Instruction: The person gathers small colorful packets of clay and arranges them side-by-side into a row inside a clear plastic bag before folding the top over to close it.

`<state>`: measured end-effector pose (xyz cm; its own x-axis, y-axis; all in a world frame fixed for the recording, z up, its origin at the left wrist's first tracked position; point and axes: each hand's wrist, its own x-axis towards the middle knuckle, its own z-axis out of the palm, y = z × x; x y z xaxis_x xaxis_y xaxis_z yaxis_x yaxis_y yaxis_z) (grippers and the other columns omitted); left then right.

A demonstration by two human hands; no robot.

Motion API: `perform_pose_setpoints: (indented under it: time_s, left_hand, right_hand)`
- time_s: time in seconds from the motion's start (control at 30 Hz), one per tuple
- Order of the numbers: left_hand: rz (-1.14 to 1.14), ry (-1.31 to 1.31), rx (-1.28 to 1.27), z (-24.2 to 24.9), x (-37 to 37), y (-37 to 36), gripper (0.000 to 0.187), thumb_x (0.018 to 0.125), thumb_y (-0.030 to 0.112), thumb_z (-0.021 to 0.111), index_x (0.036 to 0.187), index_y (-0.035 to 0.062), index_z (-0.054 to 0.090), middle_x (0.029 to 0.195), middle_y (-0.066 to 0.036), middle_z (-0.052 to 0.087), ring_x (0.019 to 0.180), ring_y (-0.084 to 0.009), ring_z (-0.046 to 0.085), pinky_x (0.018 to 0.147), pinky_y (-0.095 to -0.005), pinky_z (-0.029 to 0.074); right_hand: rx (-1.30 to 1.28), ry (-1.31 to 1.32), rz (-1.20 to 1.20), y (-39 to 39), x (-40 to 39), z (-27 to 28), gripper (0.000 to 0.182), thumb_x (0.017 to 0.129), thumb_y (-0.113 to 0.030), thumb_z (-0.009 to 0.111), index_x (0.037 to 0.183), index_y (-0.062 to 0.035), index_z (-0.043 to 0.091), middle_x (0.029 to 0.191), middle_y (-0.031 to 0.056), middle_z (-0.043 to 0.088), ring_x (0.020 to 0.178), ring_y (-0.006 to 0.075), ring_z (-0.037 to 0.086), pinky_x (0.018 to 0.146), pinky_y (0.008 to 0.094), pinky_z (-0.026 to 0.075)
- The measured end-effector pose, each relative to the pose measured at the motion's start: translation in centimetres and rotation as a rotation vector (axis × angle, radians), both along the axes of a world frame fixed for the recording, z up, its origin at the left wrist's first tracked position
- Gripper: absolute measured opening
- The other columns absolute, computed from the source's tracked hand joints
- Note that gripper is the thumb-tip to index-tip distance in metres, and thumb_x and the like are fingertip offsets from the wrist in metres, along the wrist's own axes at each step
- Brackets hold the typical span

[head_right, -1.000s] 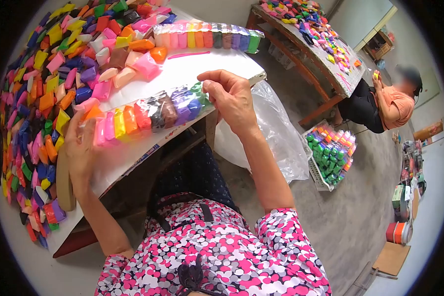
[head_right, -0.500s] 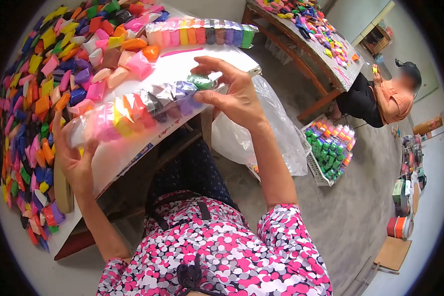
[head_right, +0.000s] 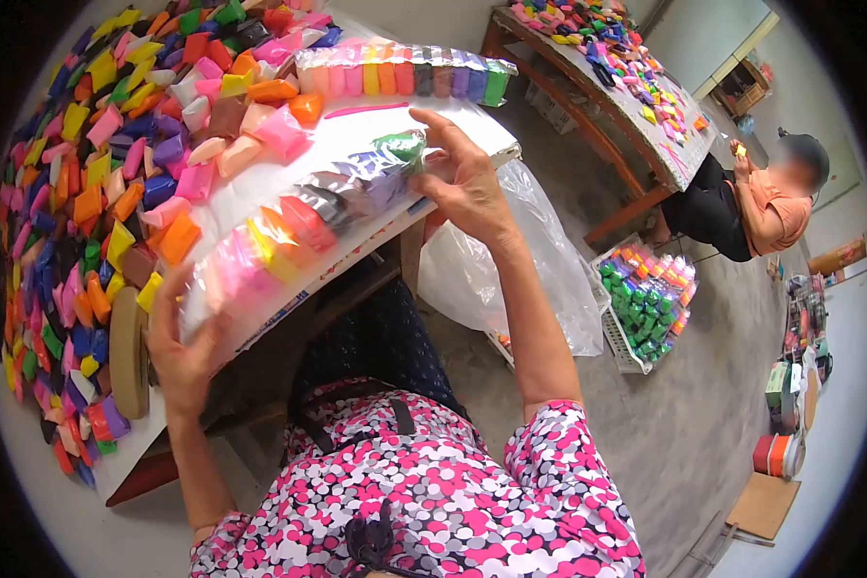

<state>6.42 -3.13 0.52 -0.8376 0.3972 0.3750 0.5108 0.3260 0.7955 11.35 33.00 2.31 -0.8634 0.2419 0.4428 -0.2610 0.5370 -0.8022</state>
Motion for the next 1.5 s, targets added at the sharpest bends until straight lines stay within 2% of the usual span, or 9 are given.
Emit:
perform_pose_setpoints:
  time_s: [0.2, 0.33, 0.47, 0.6, 0.73, 0.83, 0.93, 1.17, 1.5]
  left_hand:
    - [-0.214, 0.338, 0.059, -1.2, 2.1, 1.3, 0.061, 0.078, 0.0, 0.074, 0.132, 0.0094, 0.046, 0.137, -0.021, 0.052, 0.129, -0.0358, 0.05, 0.108, -0.0436, 0.037]
    - [-0.125, 0.215, 0.092, -1.2, 1.2, 0.2, 0.06, 0.078, -0.007, 0.068, 0.133, 0.0063, 0.048, 0.132, -0.018, 0.057, 0.127, -0.0318, 0.053, 0.109, -0.0409, 0.037]
    - [0.068, 0.036, -0.095, 1.4, -0.6, -0.5, 0.066, 0.066, -0.015, 0.048, 0.128, 0.0035, 0.056, 0.125, -0.015, 0.063, 0.118, -0.0295, 0.06, 0.101, -0.0329, 0.043]
    - [0.075, -0.095, -0.14, 2.0, -2.1, -2.1, 0.054, 0.079, -0.008, 0.056, 0.132, 0.0018, 0.055, 0.126, -0.011, 0.061, 0.119, -0.0212, 0.055, 0.104, -0.0313, 0.039]
    - [0.063, -0.004, -0.173, 2.5, -2.0, -2.7, 0.059, 0.069, -0.012, 0.052, 0.127, 0.0022, 0.056, 0.124, -0.016, 0.061, 0.12, -0.0317, 0.057, 0.104, -0.0359, 0.041]
    - [0.078, 0.048, -0.186, 2.4, -2.1, -4.7, 0.058, 0.076, -0.011, 0.058, 0.131, 0.0046, 0.056, 0.129, -0.011, 0.059, 0.123, -0.0261, 0.054, 0.106, -0.036, 0.039]
    - [0.222, 0.416, -0.425, 2.8, -1.9, -6.4, 0.066, 0.072, -0.003, 0.066, 0.135, 0.0075, 0.053, 0.134, -0.014, 0.055, 0.127, -0.0305, 0.051, 0.109, -0.0403, 0.036]
    - [0.668, 0.333, -0.78, 0.5, 0.0, -7.1, 0.083, 0.072, 0.03, 0.079, 0.144, 0.0121, 0.043, 0.145, -0.018, 0.042, 0.134, -0.0361, 0.039, 0.111, -0.0465, 0.03]
    - [0.231, 0.39, -0.778, 0.7, -3.6, -4.0, 0.063, 0.09, 0.028, 0.062, 0.145, 0.0075, 0.04, 0.146, -0.021, 0.037, 0.131, -0.0407, 0.037, 0.111, -0.0481, 0.029]
  right_hand:
    - [-0.082, 0.024, 0.066, 0.7, -0.8, 0.5, 0.065, 0.072, 0.012, 0.054, 0.135, -0.0051, 0.052, 0.119, 0.0107, 0.065, 0.114, 0.0195, 0.06, 0.099, 0.0344, 0.047]
    - [-0.298, -0.021, 0.213, -0.1, 0.1, 0.7, 0.061, 0.07, 0.016, 0.052, 0.128, -0.0026, 0.057, 0.116, 0.0089, 0.068, 0.114, 0.0186, 0.06, 0.098, 0.0323, 0.047]
    - [-0.131, 0.028, 0.034, -2.5, 1.1, -0.6, 0.052, 0.067, 0.016, 0.055, 0.115, -0.0024, 0.064, 0.115, 0.0088, 0.068, 0.113, 0.0196, 0.061, 0.098, 0.0319, 0.046]
    - [0.044, 0.111, -0.02, -4.7, 2.1, -1.2, 0.054, 0.066, 0.015, 0.056, 0.116, -0.0034, 0.064, 0.114, 0.0106, 0.067, 0.11, 0.0235, 0.062, 0.097, 0.0338, 0.045]
    - [-0.035, 0.052, 0.021, -4.7, 2.3, -1.2, 0.055, 0.067, 0.013, 0.055, 0.119, -0.0019, 0.061, 0.117, 0.0118, 0.065, 0.113, 0.0244, 0.059, 0.101, 0.0341, 0.043]
    - [-0.046, 0.026, 0.09, -5.7, 2.3, 0.6, 0.059, 0.065, 0.011, 0.063, 0.122, -0.0018, 0.058, 0.119, 0.0106, 0.064, 0.115, 0.023, 0.058, 0.102, 0.0337, 0.042]
    - [-0.104, -0.051, 0.027, -4.6, 2.3, -0.5, 0.059, 0.065, 0.007, 0.073, 0.122, -0.0017, 0.059, 0.118, 0.0098, 0.064, 0.114, 0.0217, 0.058, 0.101, 0.0337, 0.042]
    - [-0.073, 0.016, -0.051, 0.5, 0.9, -0.7, 0.051, 0.076, 0.005, 0.075, 0.123, 0.0001, 0.057, 0.111, 0.0047, 0.062, 0.101, 0.0135, 0.059, 0.091, 0.0268, 0.046]
    - [-0.231, 0.034, -0.025, 2.3, 0.0, -1.3, 0.048, 0.078, 0.001, 0.077, 0.122, -0.0015, 0.057, 0.104, 0.0021, 0.064, 0.096, 0.0102, 0.059, 0.085, 0.0244, 0.046]
